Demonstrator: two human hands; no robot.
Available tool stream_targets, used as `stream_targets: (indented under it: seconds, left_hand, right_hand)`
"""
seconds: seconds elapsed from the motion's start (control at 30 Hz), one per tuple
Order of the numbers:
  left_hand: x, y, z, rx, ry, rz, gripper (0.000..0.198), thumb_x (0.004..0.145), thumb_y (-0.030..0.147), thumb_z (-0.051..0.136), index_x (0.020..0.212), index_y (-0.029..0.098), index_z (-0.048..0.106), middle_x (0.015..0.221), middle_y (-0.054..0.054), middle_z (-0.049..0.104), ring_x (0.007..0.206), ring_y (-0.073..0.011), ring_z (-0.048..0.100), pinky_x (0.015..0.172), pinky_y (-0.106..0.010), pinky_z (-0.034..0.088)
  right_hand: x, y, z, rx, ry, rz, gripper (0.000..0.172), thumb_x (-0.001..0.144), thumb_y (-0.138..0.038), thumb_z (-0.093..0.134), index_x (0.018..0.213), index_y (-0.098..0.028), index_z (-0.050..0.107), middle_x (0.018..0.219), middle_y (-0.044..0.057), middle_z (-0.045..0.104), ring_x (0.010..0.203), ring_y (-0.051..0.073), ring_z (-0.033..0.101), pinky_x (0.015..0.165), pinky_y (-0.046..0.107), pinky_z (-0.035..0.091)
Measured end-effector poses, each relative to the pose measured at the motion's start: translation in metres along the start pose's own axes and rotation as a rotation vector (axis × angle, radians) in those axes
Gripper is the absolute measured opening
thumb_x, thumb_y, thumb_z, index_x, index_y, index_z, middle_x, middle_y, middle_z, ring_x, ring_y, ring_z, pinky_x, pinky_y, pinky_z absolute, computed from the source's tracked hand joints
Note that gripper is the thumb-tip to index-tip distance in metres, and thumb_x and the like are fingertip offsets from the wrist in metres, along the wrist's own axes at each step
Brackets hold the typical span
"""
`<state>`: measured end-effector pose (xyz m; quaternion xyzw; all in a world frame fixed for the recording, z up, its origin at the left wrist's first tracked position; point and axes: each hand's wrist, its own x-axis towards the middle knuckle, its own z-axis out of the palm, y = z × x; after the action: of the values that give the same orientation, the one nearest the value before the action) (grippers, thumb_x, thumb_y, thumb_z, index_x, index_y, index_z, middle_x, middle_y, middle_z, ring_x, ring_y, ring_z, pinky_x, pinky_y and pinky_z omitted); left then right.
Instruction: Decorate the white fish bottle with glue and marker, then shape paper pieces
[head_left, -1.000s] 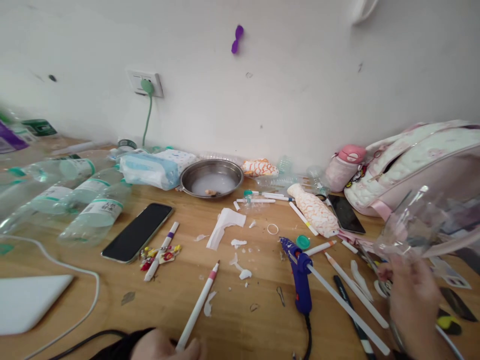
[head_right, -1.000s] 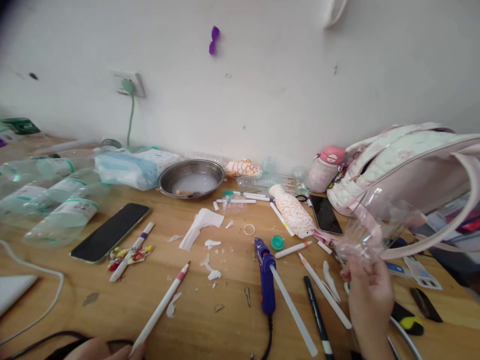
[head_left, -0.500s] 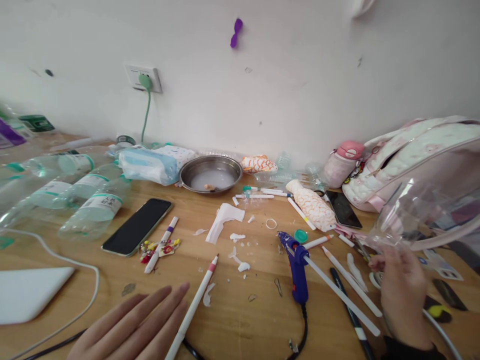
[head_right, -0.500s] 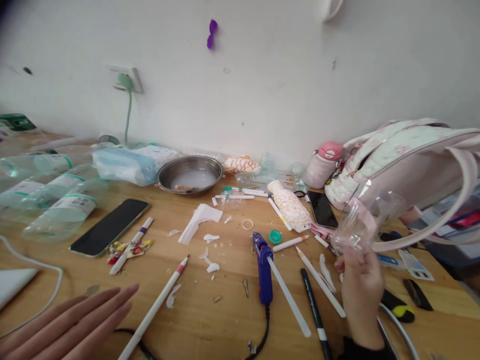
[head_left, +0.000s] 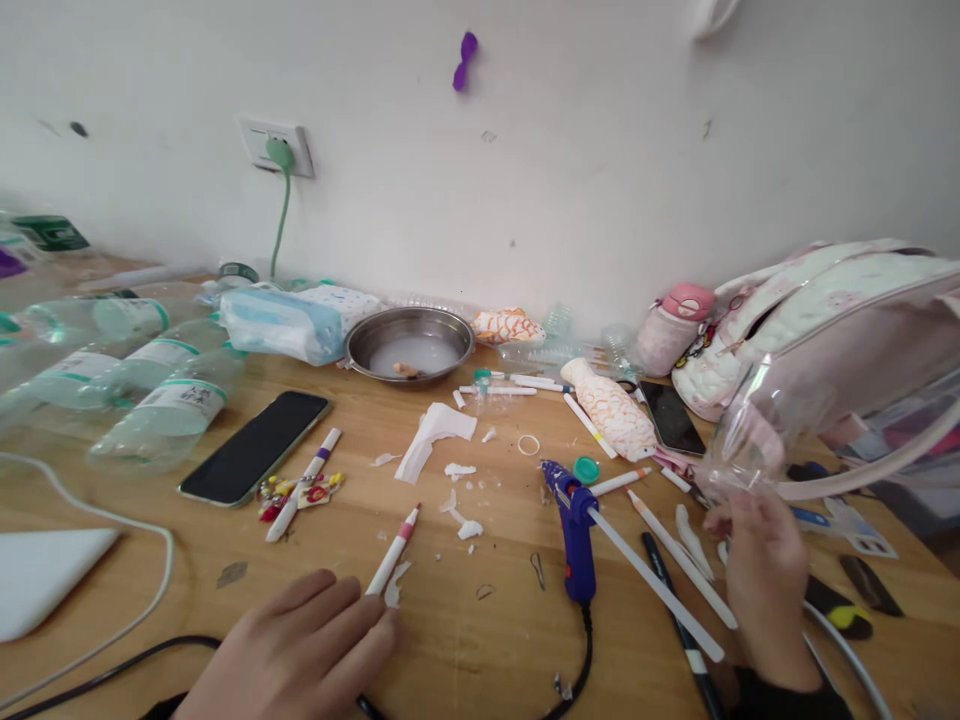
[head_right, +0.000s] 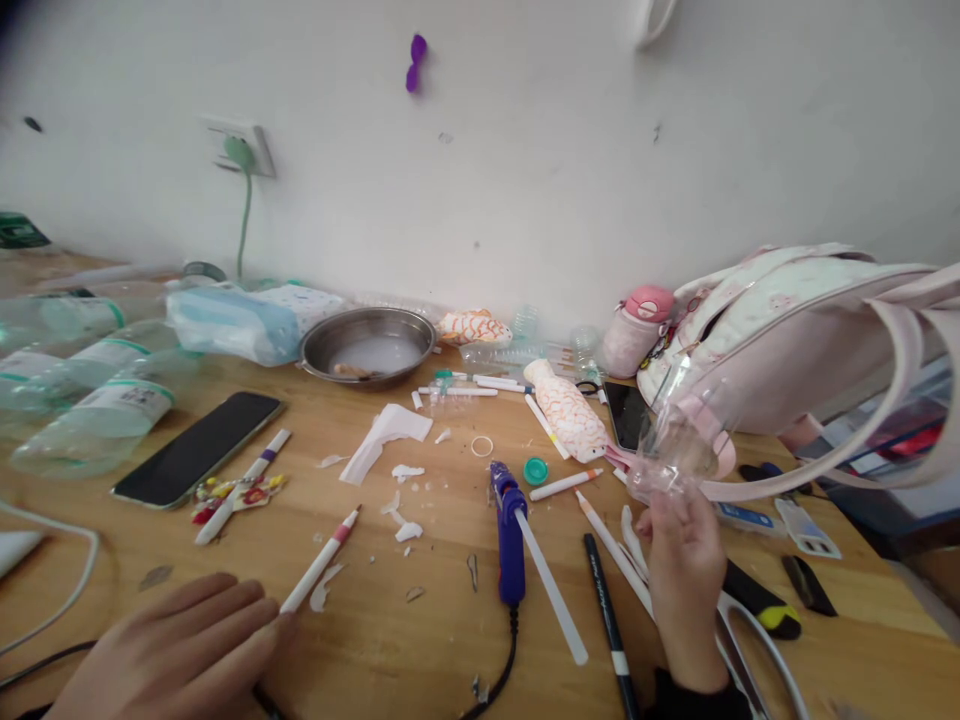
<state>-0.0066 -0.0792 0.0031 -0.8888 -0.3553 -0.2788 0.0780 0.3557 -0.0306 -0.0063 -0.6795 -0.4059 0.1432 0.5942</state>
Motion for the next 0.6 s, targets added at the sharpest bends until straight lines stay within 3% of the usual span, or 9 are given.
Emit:
stream_targets:
  seconds: [0.23,0.43,0.6]
  left_hand:
    - [0.020,0.009,0.002,0.011,-0.157,0.093,0.031,0.083,0.008,0.031,0.062,0.023,0.048,0.049,0.003,0.056,0.041,-0.0148,0.048,0.045,-0.029,0.035]
    - [0.017,0.017,0.009,0.011,0.077,0.091,0.036,0.084,0.013,0.042,0.050,0.021,0.042,0.040,0.004,0.047,0.038,-0.0132,0.043,0.044,-0.029,0.034]
    - [0.028,0.012,0.008,-0.076,0.047,0.059,0.028,0.085,0.013,0.043,0.060,0.022,0.052,0.047,0.002,0.055,0.043,-0.0131,0.051,0.046,-0.027,0.040]
  right_hand:
    - [0.002,0.003,-0.001,0.000,-0.004,0.002,0.036,0.072,-0.052,0.057,0.079,-0.017,0.054,0.049,-0.006,0.047,0.048,0.011,0.042,0.048,0.023,0.036]
    - [0.000,0.001,-0.001,-0.019,0.012,0.007,0.033,0.072,-0.048,0.057,0.081,-0.016,0.056,0.049,-0.006,0.048,0.048,0.011,0.042,0.050,0.025,0.036]
    - [0.002,-0.002,-0.004,-0.008,0.034,0.000,0.033,0.072,-0.048,0.057,0.083,-0.017,0.056,0.051,-0.006,0.048,0.048,0.011,0.042,0.051,0.026,0.036]
